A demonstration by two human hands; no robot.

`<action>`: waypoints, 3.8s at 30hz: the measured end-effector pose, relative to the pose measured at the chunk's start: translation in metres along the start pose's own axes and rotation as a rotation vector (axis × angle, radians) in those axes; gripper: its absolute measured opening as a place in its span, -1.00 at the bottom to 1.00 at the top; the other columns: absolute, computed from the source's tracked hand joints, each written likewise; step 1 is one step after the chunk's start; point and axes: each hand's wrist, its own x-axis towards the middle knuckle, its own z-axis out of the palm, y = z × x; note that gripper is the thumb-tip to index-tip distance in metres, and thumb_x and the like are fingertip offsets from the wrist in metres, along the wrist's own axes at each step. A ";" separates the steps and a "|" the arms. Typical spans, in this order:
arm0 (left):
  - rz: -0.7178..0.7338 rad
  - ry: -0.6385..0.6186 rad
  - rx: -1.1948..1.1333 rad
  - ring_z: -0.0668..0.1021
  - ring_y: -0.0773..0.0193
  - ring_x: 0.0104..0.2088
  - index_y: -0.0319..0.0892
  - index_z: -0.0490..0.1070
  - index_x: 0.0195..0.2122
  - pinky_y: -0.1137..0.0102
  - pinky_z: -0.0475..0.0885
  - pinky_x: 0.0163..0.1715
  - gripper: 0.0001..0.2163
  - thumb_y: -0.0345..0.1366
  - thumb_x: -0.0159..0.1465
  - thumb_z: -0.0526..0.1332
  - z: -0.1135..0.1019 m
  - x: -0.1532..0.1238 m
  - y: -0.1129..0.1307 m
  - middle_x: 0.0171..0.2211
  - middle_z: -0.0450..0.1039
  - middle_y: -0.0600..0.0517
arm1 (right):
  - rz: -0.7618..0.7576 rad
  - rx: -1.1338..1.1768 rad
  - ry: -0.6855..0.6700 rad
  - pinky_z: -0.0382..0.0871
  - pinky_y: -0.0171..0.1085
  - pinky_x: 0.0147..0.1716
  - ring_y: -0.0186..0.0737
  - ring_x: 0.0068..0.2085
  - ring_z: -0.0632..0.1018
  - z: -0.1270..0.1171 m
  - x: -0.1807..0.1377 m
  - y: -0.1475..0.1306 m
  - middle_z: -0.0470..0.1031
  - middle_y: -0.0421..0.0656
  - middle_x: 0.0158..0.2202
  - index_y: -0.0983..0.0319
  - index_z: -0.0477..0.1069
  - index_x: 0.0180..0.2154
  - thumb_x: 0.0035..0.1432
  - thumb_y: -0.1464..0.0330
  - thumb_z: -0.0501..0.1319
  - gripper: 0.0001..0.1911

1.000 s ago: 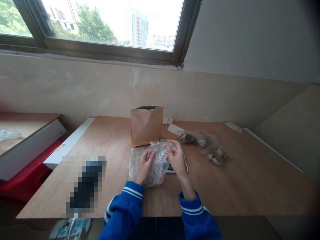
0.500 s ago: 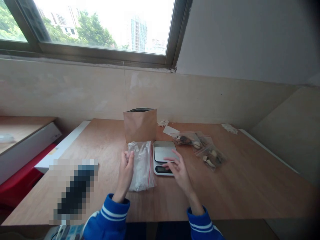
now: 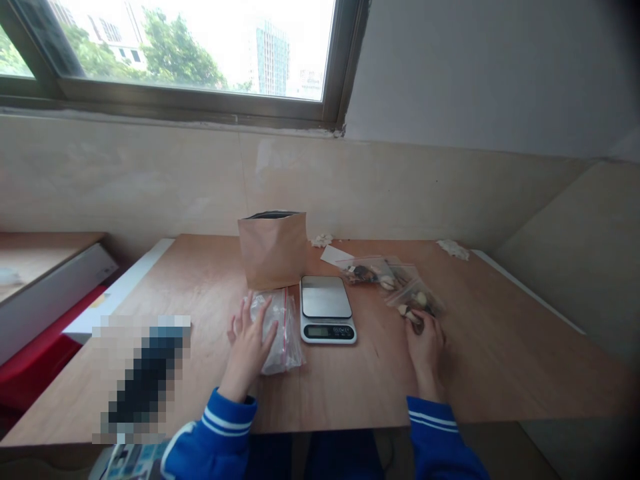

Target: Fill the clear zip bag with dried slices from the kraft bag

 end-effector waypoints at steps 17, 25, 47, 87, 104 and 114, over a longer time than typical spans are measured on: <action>0.101 -0.115 -0.358 0.17 0.00 0.35 -0.09 0.18 0.30 -0.06 -0.17 0.33 -0.52 -0.17 0.36 0.05 -0.005 -0.018 0.015 0.34 0.14 -0.16 | 0.393 0.554 0.623 0.49 -0.10 -0.21 -0.01 -0.17 0.57 -0.082 -0.052 -0.131 0.50 0.07 -0.13 0.24 0.43 -0.09 0.12 0.09 0.26 -0.58; 0.136 -0.256 -0.808 0.47 0.22 -0.36 -0.15 0.43 -0.30 0.35 0.37 -0.27 -0.77 -0.08 0.26 0.23 -0.057 -0.030 0.059 -0.40 0.44 0.02 | 0.448 1.107 -0.064 0.43 -0.29 -0.46 -0.23 -0.41 0.53 -0.103 -0.070 -0.224 0.47 -0.15 -0.34 0.20 0.33 -0.05 0.17 0.00 0.20 -0.52; -0.094 -0.260 -1.273 0.56 0.16 -0.17 -0.22 0.39 -0.03 0.30 0.48 -0.14 -0.60 0.01 0.33 0.08 -0.063 -0.057 0.060 -0.18 0.52 -0.09 | 0.289 1.296 -0.716 0.48 -0.29 -0.38 -0.09 -0.22 0.61 -0.092 -0.112 -0.262 0.61 -0.05 -0.24 0.23 0.53 -0.31 0.16 0.07 0.25 -0.66; -0.059 -0.132 -0.907 0.37 0.33 -0.55 -0.12 0.22 -0.42 0.46 0.26 -0.52 -0.73 -0.07 0.35 0.07 -0.075 -0.053 0.049 -0.58 0.26 0.14 | 0.120 1.204 -0.808 0.44 -0.29 -0.35 -0.21 -0.39 0.57 -0.098 -0.108 -0.258 0.55 -0.17 -0.47 0.24 0.46 -0.41 0.17 0.14 0.26 -0.71; 0.001 -0.037 -0.825 0.27 0.39 -0.58 -0.14 0.17 -0.59 0.49 0.18 -0.54 -0.78 -0.29 0.17 0.14 -0.073 -0.050 0.057 -0.65 0.15 0.17 | 0.275 1.210 -0.600 0.47 -0.27 -0.34 -0.21 -0.39 0.57 -0.095 -0.108 -0.263 0.55 -0.15 -0.45 0.23 0.43 -0.38 0.08 0.11 0.31 -0.69; -0.088 0.056 -0.758 0.35 0.38 -0.58 -0.14 0.24 -0.56 0.48 0.23 -0.48 -0.80 -0.26 0.19 0.15 -0.080 -0.046 0.047 -0.65 0.27 0.16 | 0.407 1.049 -0.212 0.50 -0.16 -0.27 -0.11 -0.32 0.60 -0.083 -0.094 -0.240 0.57 -0.05 -0.34 0.23 0.38 -0.29 0.08 0.02 0.29 -0.60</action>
